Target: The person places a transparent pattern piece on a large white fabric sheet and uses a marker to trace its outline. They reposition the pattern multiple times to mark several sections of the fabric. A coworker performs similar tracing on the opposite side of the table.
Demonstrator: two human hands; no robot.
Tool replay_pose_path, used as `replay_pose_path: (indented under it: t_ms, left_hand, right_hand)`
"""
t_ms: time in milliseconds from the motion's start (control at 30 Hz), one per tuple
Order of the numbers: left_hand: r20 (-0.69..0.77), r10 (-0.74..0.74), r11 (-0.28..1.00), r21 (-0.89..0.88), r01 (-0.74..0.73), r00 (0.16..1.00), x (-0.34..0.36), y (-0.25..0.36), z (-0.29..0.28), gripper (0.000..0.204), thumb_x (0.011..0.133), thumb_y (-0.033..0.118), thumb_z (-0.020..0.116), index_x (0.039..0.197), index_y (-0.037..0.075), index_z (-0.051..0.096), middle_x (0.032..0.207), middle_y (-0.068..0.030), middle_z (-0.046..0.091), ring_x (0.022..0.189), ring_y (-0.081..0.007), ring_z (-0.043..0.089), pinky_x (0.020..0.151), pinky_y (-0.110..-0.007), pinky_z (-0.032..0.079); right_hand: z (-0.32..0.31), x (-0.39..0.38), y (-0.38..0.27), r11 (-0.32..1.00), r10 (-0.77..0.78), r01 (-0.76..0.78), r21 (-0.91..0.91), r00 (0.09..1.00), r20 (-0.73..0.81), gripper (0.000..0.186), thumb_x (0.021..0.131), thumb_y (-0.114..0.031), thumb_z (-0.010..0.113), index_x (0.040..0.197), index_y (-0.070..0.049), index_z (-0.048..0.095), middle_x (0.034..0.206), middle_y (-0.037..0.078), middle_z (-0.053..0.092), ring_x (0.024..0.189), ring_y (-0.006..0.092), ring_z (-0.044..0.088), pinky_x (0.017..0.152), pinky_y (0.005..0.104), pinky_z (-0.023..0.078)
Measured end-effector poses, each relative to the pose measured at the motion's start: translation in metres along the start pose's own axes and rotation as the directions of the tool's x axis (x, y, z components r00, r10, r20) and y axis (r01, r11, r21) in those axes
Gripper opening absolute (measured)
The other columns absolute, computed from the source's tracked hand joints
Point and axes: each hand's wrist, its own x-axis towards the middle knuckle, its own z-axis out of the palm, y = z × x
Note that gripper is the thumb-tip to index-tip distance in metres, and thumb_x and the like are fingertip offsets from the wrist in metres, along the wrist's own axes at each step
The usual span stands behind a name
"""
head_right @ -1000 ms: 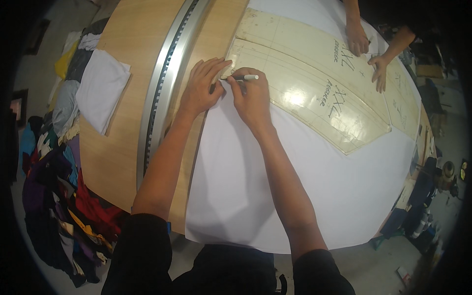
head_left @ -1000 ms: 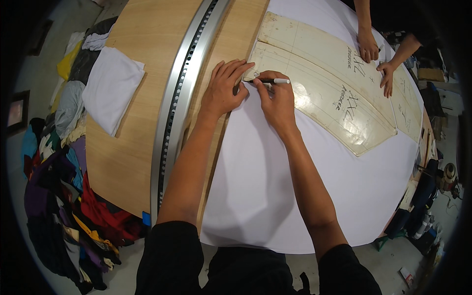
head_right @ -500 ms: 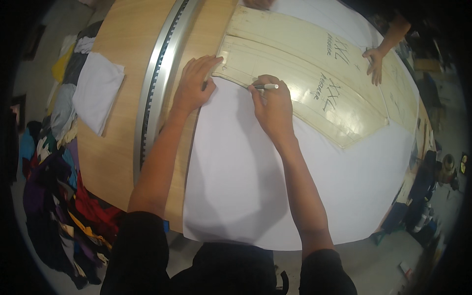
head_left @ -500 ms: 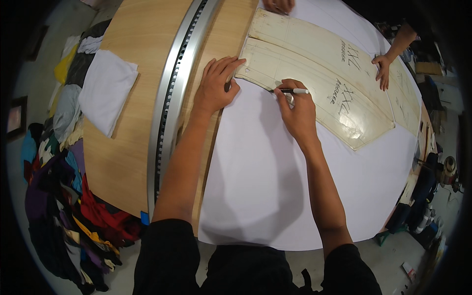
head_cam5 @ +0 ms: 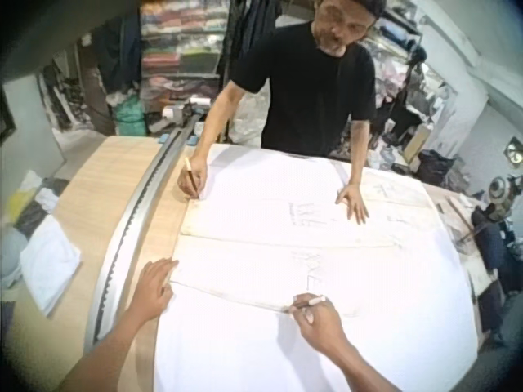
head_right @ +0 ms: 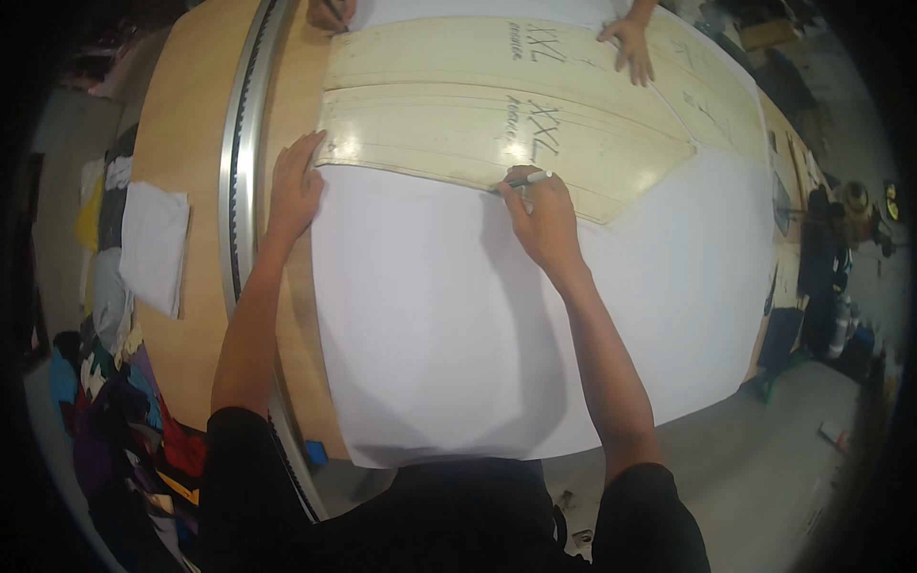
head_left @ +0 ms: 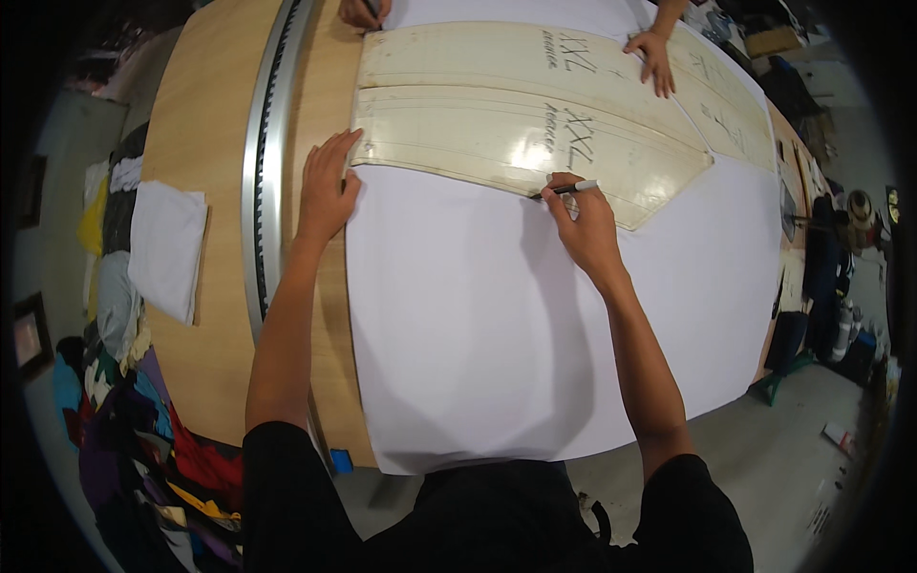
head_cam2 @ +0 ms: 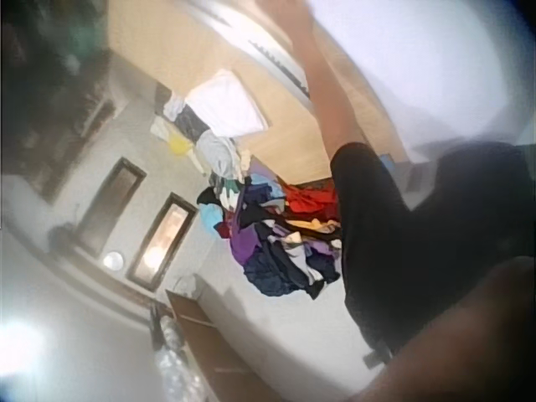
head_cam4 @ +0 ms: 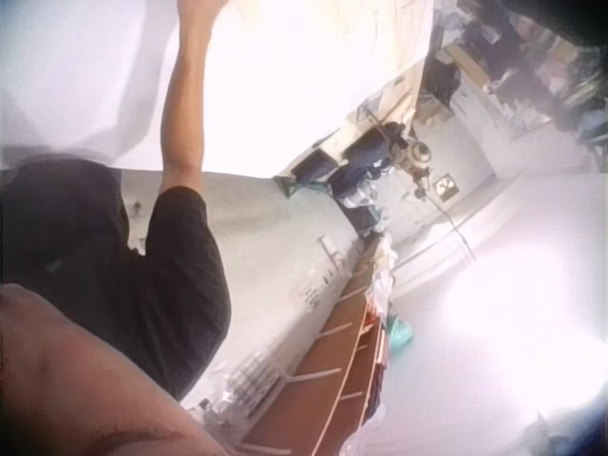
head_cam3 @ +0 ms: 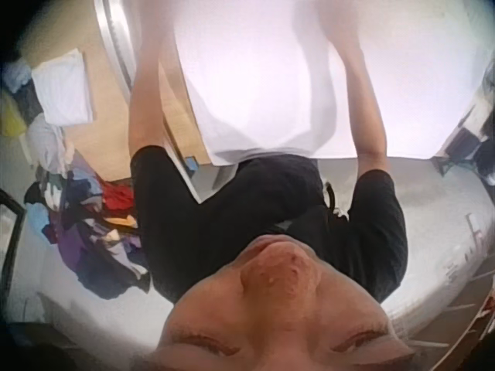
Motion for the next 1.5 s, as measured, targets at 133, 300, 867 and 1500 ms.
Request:
replay_pose_path:
  t_ms: [133,300,867,1500]
  left_hand:
    - [0.023,-0.049,0.998,-0.036,0.050,0.999,0.006,0.009,-0.006,0.065,0.095,0.003,0.060,0.160,0.013,0.063,0.164,-0.0199,0.060,0.158,-0.0395,0.050,0.136,-0.057,0.031]
    - [-0.187,-0.122,0.992,0.018,0.128,0.975,0.012,0.070,0.007,0.060,0.094,-0.005,0.057,0.151,0.010,0.066,0.162,-0.0182,0.061,0.157,-0.0395,0.051,0.135,-0.050,0.037]
    - [0.388,0.115,0.993,-0.010,-0.120,0.914,-0.023,0.292,0.141,0.068,0.099,-0.006,0.057,0.165,0.004,0.052,0.178,-0.0186,0.044,0.167,-0.0390,0.038,0.139,-0.051,0.033]
    - [0.304,0.134,0.974,0.136,-0.182,0.943,0.037,0.360,0.225,0.066,0.101,-0.008,0.054,0.165,0.008,0.054,0.179,-0.0164,0.046,0.166,-0.0388,0.041,0.137,-0.054,0.035]
  right_hand:
    - [-0.018,-0.012,0.028,0.999,0.030,-0.028,0.042,0.999,-0.039,0.024,0.111,-0.021,0.073,0.114,0.002,0.078,0.115,0.020,0.078,0.110,0.0376,0.072,0.097,0.0483,0.057]
    - [-0.039,-0.024,0.057,1.000,0.015,-0.014,0.011,0.995,-0.101,0.024,0.110,-0.021,0.074,0.110,0.002,0.079,0.106,0.021,0.077,0.104,0.0397,0.071,0.093,0.0511,0.056]
    - [-0.091,-0.041,0.148,1.000,-0.009,0.009,-0.008,0.999,-0.040,0.027,0.113,-0.022,0.070,0.114,0.004,0.076,0.101,0.021,0.080,0.088,0.0354,0.073,0.082,0.0463,0.055]
    - [-0.130,-0.031,0.203,0.956,-0.120,0.111,0.272,0.993,0.019,0.029,0.114,-0.028,0.068,0.116,-0.001,0.078,0.112,0.019,0.079,0.106,0.0384,0.072,0.097,0.0472,0.055]
